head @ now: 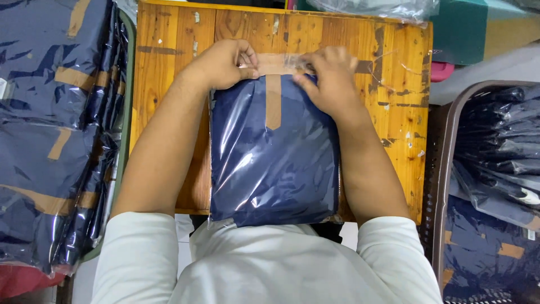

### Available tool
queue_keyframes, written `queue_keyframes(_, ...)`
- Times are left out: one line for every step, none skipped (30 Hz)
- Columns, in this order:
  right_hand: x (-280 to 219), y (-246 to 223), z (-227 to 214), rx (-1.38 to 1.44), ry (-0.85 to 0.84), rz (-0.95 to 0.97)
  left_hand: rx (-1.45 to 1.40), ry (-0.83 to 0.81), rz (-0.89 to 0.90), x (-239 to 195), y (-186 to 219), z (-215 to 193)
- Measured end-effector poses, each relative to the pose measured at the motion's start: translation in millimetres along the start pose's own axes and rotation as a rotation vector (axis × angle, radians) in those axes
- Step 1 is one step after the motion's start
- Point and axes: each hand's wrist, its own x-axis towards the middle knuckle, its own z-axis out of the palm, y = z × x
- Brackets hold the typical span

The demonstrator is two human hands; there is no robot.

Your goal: Placing a folded blue shirt into a plastic bag and sealing it for packaging.

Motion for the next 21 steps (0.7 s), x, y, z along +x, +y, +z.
queue_keyframes(-2, 5, 0, 0.005, 0.081, 0.075, 0.019, 0.04, -0.023, -5, 4, 0)
queue_keyframes(-4, 10, 0, 0.01, 0.161, 0.15, 0.038, 0.08, -0.046, -9, 8, -1)
queue_keyframes(-7, 16, -2, 0.012, 0.16, 0.153, 0.039, 0.076, -0.047, -8, 1, 6)
queue_keyframes(-9, 21, -3, 0.016, 0.229, 0.172, 0.179, 0.192, 0.058, -6, -6, 12)
queue_keyframes(-11, 26, -4, 0.021, 0.296, 0.188, 0.317, 0.307, 0.164, -5, -14, 19)
queue_keyframes(-11, 20, -8, 0.023, 0.292, 0.189, 0.316, 0.304, 0.16, -9, -11, 30)
queue_keyframes(-10, 15, -13, 0.072, 0.337, 0.064, 0.373, 0.443, 0.344, -13, -7, 38)
queue_keyframes(-8, 9, -18, 0.122, 0.38, -0.062, 0.429, 0.579, 0.531, -17, -3, 47)
queue_keyframes(-7, -8, -20, 0.124, 0.376, -0.063, 0.427, 0.579, 0.528, -22, 4, 55)
queue_keyframes(-6, -24, -22, 0.169, 0.147, -0.045, 0.414, 0.456, 0.492, -27, 11, 63)
queue_keyframes(-6, -41, -24, 0.212, -0.084, -0.03, 0.399, 0.333, 0.456, -33, 18, 72)
queue_keyframes(-11, -55, -19, 0.213, -0.088, -0.032, 0.396, 0.334, 0.453, -40, 20, 80)
queue_keyframes(-12, -67, -16, 0.086, -0.292, 0.094, 0.472, 0.264, 0.315, -45, 22, 85)
queue_keyframes(-14, -80, -12, -0.045, -0.493, 0.221, 0.545, 0.193, 0.176, -49, 24, 91)
queue_keyframes(-18, -80, -7, -0.046, -0.495, 0.221, 0.543, 0.193, 0.175, -51, 25, 92)
queue_keyframes(-21, -79, -1, -0.05, -0.421, 0.206, 0.546, 0.187, 0.154, -53, 25, 92)
queue_keyframes(-24, -79, 6, -0.054, -0.347, 0.19, 0.548, 0.181, 0.133, -55, 25, 93)
queue_keyframes(-24, -78, 10, -0.055, -0.349, 0.19, 0.546, 0.181, 0.132, -53, 24, 93)
queue_keyframes(-25, -78, 14, -0.069, -0.306, 0.183, 0.549, 0.189, 0.127, -53, 23, 94)
queue_keyframes(-27, -77, 19, -0.084, -0.262, 0.176, 0.553, 0.197, 0.123, -53, 22, 96)
queue_keyframes(-27, -77, 19, -0.085, -0.265, 0.172, 0.549, 0.199, 0.12, -52, 20, 97)
